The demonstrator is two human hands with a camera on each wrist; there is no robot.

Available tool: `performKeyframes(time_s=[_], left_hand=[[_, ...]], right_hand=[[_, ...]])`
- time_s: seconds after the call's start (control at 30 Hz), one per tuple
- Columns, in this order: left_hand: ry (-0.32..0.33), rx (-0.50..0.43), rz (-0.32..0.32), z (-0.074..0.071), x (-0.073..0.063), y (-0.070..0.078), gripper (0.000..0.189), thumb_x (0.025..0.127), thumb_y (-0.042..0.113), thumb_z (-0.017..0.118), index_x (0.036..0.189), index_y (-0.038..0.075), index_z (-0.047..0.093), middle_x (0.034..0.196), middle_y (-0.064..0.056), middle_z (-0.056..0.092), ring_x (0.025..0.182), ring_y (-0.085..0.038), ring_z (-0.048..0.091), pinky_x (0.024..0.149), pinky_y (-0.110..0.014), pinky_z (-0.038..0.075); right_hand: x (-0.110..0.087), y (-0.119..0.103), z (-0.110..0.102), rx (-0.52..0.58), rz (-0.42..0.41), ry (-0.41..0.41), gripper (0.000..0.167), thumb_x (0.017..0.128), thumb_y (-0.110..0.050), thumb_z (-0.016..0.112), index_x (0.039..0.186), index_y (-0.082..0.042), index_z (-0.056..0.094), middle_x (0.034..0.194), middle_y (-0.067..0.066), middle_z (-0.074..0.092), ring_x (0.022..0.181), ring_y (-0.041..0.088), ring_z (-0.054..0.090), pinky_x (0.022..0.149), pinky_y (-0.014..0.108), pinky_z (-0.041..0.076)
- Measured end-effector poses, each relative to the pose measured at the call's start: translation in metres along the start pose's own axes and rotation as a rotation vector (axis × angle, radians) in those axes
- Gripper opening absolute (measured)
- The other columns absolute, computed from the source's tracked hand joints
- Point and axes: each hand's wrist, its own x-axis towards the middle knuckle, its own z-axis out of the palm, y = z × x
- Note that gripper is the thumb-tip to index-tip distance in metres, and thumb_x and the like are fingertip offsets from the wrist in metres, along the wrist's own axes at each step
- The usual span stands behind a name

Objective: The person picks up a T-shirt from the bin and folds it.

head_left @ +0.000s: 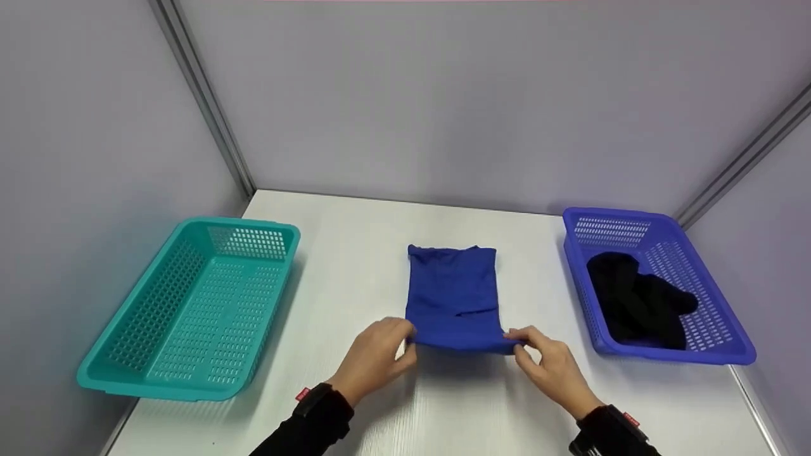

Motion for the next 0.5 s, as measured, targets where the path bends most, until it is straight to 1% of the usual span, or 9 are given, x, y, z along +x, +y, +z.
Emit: performKeyframes(time_s=[0.07,0.13,0.2,0.23,0.27,0.33,0.4,0.47,0.5], left_hand=[[0.035,-0.138,-0.078,-0.01,0.008,0.005,0.017,0.084,0.002,0.073,0.097,0.01,0.065,0.092,-0.001,0.072,0.084,-0.016,0.068,0.074,-0.033,0.056],[0.042,-0.263,-0.148,-0.018,0.014,0.009,0.015,0.088,0.0,0.07,0.1,0.009,0.065,0.095,-0.004,0.075,0.089,-0.016,0.073,0.079,-0.034,0.059],[0.025,-0.381,-0.206,-0.025,0.017,0.012,0.013,0.092,0.0,0.066,0.102,0.008,0.064,0.093,-0.004,0.076,0.086,-0.014,0.074,0.076,-0.033,0.061],[0.018,-0.432,-0.23,-0.027,0.018,0.013,0.012,0.094,-0.001,0.065,0.102,0.008,0.062,0.09,-0.003,0.076,0.082,-0.013,0.073,0.074,-0.032,0.061],[0.01,-0.477,-0.251,-0.03,0.019,0.014,0.012,0.095,-0.001,0.064,0.102,0.008,0.061,0.086,-0.002,0.074,0.077,-0.01,0.071,0.071,-0.03,0.06],[-0.013,-0.548,-0.297,-0.032,0.02,0.014,0.011,0.097,-0.001,0.062,0.102,0.008,0.06,0.078,0.0,0.071,0.065,-0.005,0.064,0.062,-0.025,0.055],[-0.04,-0.59,-0.359,-0.032,0.021,0.012,0.01,0.098,0.0,0.06,0.102,0.009,0.06,0.073,0.003,0.067,0.057,-0.001,0.055,0.055,-0.022,0.05],[-0.074,-0.623,-0.447,-0.029,0.023,0.01,0.008,0.099,0.002,0.058,0.102,0.008,0.06,0.071,0.004,0.064,0.052,0.0,0.049,0.051,-0.021,0.048],[-0.088,-0.627,-0.494,-0.026,0.025,0.008,0.007,0.099,0.003,0.058,0.103,0.008,0.061,0.071,0.004,0.064,0.051,0.0,0.049,0.05,-0.021,0.049]], right_hand=[[0.009,-0.01,-0.009,0.098,0.104,0.003,0.027,0.089,0.013,0.069,0.103,-0.01,0.072,0.099,0.002,0.082,0.095,0.007,0.075,0.085,0.008,0.049],[0.015,-0.019,-0.018,0.178,0.19,-0.015,0.024,0.093,0.01,0.067,0.101,-0.012,0.07,0.087,-0.001,0.079,0.083,0.0,0.069,0.073,0.012,0.048],[0.019,-0.026,-0.025,0.268,0.26,-0.061,0.019,0.096,0.008,0.063,0.101,-0.009,0.068,0.079,-0.004,0.073,0.074,0.0,0.064,0.067,0.018,0.048],[0.02,-0.029,-0.029,0.319,0.29,-0.092,0.016,0.098,0.007,0.061,0.102,-0.007,0.067,0.077,-0.004,0.069,0.071,0.002,0.062,0.065,0.019,0.049],[0.021,-0.03,-0.031,0.374,0.321,-0.13,0.012,0.1,0.006,0.059,0.103,-0.004,0.065,0.078,-0.004,0.067,0.07,0.004,0.063,0.065,0.021,0.053],[0.023,-0.032,-0.034,0.476,0.39,-0.203,0.007,0.103,0.001,0.055,0.106,0.001,0.062,0.08,-0.002,0.066,0.072,0.008,0.065,0.066,0.026,0.059],[0.024,-0.032,-0.034,0.571,0.472,-0.27,0.011,0.106,-0.004,0.054,0.109,0.005,0.059,0.084,0.0,0.068,0.077,0.013,0.07,0.068,0.034,0.063],[0.028,-0.029,-0.03,0.622,0.565,-0.302,0.016,0.106,-0.008,0.054,0.112,0.006,0.057,0.084,0.001,0.068,0.075,0.015,0.069,0.066,0.036,0.063],[0.03,-0.026,-0.026,0.632,0.611,-0.302,0.017,0.106,-0.01,0.055,0.113,0.006,0.058,0.083,0.0,0.068,0.074,0.015,0.068,0.066,0.036,0.062]])
